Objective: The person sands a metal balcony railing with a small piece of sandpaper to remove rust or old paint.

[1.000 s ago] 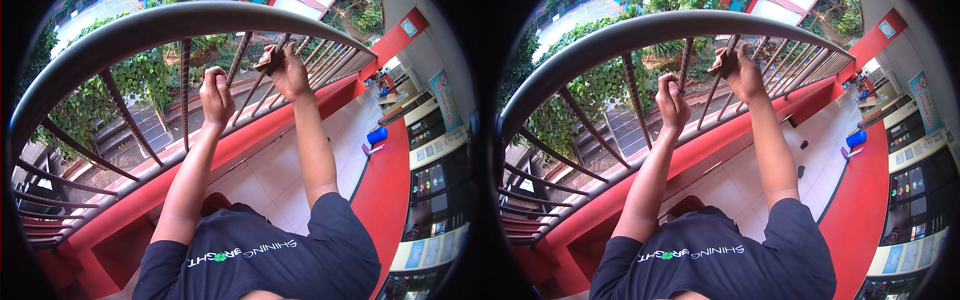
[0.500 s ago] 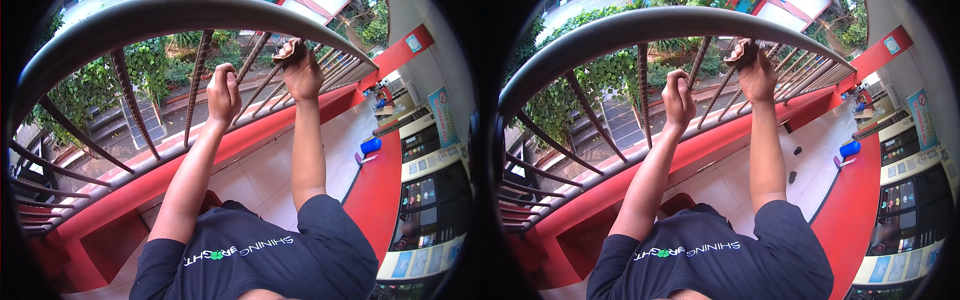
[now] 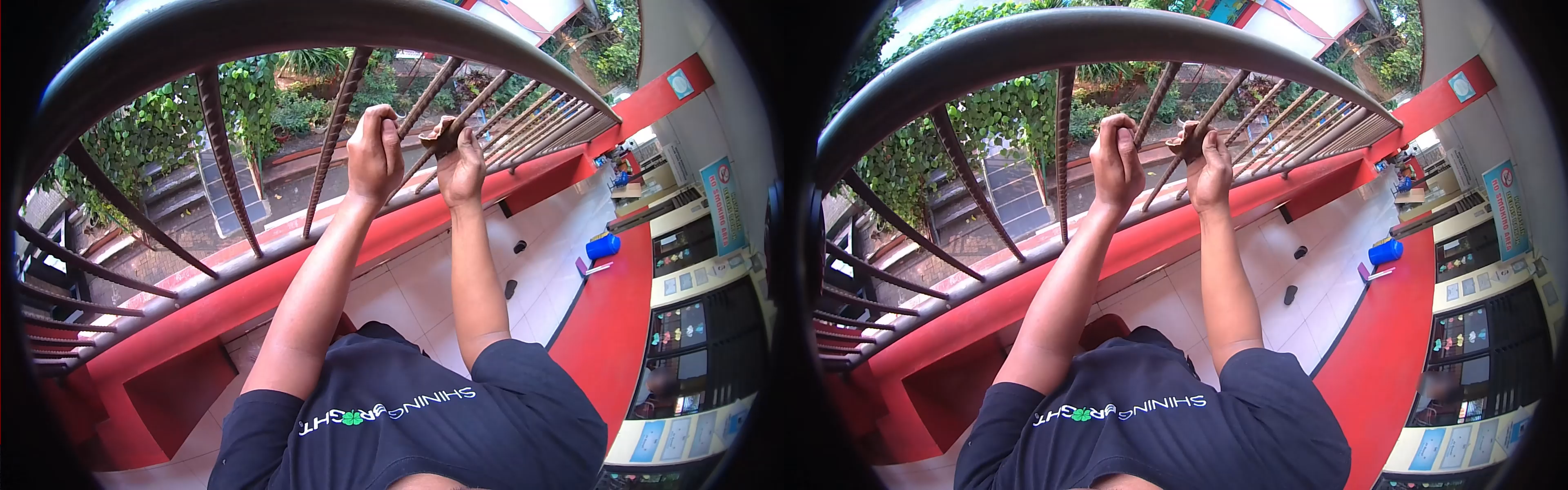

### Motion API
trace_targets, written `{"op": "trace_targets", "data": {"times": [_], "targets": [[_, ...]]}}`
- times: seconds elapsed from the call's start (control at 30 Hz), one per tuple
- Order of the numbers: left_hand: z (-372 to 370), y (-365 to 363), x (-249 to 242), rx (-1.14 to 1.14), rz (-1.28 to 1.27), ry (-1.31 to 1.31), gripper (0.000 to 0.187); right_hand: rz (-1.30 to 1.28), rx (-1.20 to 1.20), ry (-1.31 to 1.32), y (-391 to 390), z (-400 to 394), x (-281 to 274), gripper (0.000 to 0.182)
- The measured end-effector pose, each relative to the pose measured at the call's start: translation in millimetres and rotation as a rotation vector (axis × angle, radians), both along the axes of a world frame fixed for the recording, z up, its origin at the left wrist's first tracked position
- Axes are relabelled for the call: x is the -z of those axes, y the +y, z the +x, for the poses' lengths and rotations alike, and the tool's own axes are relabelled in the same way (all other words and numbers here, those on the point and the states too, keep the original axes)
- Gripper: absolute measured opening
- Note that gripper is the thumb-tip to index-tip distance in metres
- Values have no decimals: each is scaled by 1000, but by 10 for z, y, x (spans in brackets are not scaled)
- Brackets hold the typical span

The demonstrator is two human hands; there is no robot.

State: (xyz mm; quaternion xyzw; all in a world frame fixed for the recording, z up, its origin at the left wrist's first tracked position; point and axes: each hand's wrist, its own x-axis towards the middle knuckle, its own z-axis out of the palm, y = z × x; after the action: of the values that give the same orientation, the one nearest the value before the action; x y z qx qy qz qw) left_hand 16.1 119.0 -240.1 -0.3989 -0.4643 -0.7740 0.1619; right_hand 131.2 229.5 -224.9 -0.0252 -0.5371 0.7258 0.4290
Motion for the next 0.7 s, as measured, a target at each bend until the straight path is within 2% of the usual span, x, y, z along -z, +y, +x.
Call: {"op": "trace_targets", "data": {"times": [0.07,0.1,0.17,0.2,0.23,0.3,0.43,0.5,0.53,0.57,0.63,0.67,0.7], "targets": [[13,28,20,-7,19,7,13,62,427,-53,-22,39,-3,38],[18,32,32,-3,22,-1,13,384,855,-150,-87,58,-96,38],[17,22,35,11,6,-15,14,1011,1205,-30,-176,164,-405,36],[13,6,26,13,0,-9,14,1431,1275,-19,-92,241,-538,33],[8,12,27,9,0,-15,14,1698,1178,-41,-35,283,-659,32],[16,47,15,-13,60,2,19,2037,1061,-278,51,307,-837,33],[23,32,26,-10,27,-13,19,2106,872,-396,268,320,-767,35],[37,20,35,-12,30,-17,19,2355,625,-441,227,385,-764,31],[31,17,41,2,25,-17,16,2352,576,-437,237,374,-864,29],[11,23,37,12,22,-15,14,2393,753,-424,242,377,-988,29],[14,36,32,4,30,-26,16,2082,1119,-328,248,299,-1132,29],[29,39,34,1,36,-32,19,1948,1075,-248,267,252,-1056,29],[37,41,30,2,35,-31,19,1946,1077,-249,285,273,-893,29]]}}
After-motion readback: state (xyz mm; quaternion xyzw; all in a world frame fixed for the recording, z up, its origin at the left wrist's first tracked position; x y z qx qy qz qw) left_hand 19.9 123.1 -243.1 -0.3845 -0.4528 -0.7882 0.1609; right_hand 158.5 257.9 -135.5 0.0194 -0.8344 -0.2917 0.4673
